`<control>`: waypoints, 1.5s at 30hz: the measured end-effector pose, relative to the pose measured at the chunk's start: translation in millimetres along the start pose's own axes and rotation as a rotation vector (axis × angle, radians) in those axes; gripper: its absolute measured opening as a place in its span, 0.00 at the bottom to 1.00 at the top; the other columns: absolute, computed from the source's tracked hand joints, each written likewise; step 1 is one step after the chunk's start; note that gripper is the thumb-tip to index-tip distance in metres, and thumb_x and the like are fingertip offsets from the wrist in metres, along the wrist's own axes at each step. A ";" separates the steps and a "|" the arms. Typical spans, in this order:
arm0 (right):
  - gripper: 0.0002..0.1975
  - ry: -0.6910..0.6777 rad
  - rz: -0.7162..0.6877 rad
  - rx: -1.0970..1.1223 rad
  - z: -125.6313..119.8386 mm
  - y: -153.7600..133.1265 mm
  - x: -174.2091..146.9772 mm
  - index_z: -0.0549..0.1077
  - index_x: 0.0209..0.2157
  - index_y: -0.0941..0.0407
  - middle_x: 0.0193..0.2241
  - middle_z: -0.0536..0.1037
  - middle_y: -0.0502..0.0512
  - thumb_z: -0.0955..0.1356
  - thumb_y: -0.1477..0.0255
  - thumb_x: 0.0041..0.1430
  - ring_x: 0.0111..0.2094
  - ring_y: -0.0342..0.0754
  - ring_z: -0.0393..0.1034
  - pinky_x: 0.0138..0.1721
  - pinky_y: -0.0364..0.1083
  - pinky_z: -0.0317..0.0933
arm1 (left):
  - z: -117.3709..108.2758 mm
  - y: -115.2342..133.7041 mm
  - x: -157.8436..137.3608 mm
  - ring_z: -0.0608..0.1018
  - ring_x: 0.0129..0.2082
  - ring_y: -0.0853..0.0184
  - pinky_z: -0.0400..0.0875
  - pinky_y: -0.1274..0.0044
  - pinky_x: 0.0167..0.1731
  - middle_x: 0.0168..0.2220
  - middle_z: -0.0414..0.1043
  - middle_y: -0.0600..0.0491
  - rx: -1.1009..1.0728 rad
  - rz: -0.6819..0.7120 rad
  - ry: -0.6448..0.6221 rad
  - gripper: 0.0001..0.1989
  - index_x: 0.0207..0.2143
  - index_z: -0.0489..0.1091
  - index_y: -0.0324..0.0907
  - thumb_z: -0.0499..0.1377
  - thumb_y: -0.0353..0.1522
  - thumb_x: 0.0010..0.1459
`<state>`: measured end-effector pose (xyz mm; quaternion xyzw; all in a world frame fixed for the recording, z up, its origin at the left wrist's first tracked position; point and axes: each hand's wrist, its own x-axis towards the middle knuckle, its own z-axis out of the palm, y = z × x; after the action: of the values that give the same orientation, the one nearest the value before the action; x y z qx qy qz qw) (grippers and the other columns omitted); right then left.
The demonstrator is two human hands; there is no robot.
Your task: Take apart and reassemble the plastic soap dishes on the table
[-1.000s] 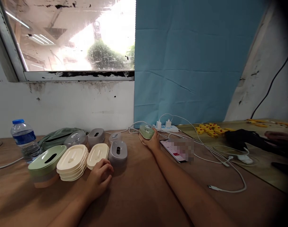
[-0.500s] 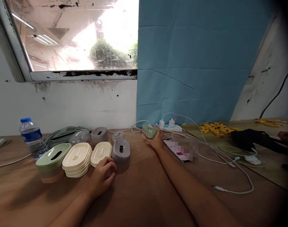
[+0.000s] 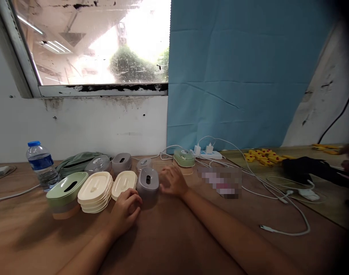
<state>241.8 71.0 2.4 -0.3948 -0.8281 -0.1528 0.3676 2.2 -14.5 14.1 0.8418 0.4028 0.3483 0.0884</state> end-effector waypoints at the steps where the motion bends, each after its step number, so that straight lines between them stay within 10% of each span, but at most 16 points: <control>1: 0.19 -0.013 -0.021 0.020 1.9 -13.2 -1.6 0.69 0.39 0.53 0.40 0.69 0.56 0.67 0.63 0.43 0.43 0.54 0.61 0.47 0.52 0.54 | -0.9 0.6 0.1 0.68 0.38 0.65 0.64 0.72 0.40 0.36 0.64 0.50 0.011 0.000 0.003 0.08 0.28 0.65 0.42 0.50 0.23 0.46; 8: 0.22 -0.160 0.007 0.088 2.7 -60.5 -5.4 0.68 0.42 0.55 0.40 0.68 0.58 0.68 0.61 0.45 0.41 0.55 0.61 0.44 0.52 0.56 | -2.9 2.3 -0.1 0.69 0.37 0.65 0.65 0.72 0.39 0.35 0.65 0.50 0.034 0.005 0.034 0.08 0.27 0.66 0.42 0.51 0.23 0.46; 32: 0.25 -0.096 0.120 0.310 10.2 -41.1 -6.5 0.65 0.45 0.55 0.44 0.62 0.59 0.69 0.59 0.47 0.46 0.53 0.59 0.48 0.51 0.57 | 0.6 -3.7 -0.2 0.68 0.37 0.65 0.63 0.74 0.39 0.35 0.64 0.51 0.009 -0.015 0.012 0.08 0.27 0.64 0.42 0.50 0.23 0.46; 38: 0.23 0.013 0.118 0.208 -17.7 -36.5 -21.3 0.66 0.42 0.57 0.41 0.63 0.60 0.68 0.59 0.47 0.44 0.55 0.59 0.45 0.52 0.58 | -2.6 2.6 -0.6 0.68 0.37 0.65 0.63 0.74 0.39 0.36 0.64 0.51 -0.003 -0.032 0.008 0.08 0.27 0.65 0.42 0.50 0.23 0.46; 45: 0.17 -0.223 0.162 0.027 -70.5 -61.1 -54.5 0.68 0.32 0.56 0.36 0.69 0.56 0.70 0.63 0.39 0.39 0.55 0.60 0.42 0.53 0.53 | -0.3 9.6 -0.6 0.68 0.38 0.65 0.63 0.74 0.40 0.36 0.65 0.51 -0.042 -0.028 -0.023 0.08 0.28 0.64 0.42 0.50 0.23 0.46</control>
<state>252.2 -36.0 13.1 -0.4700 -0.8312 -0.0663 0.2896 7.7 -21.3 18.2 0.8379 0.4063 0.3456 0.1155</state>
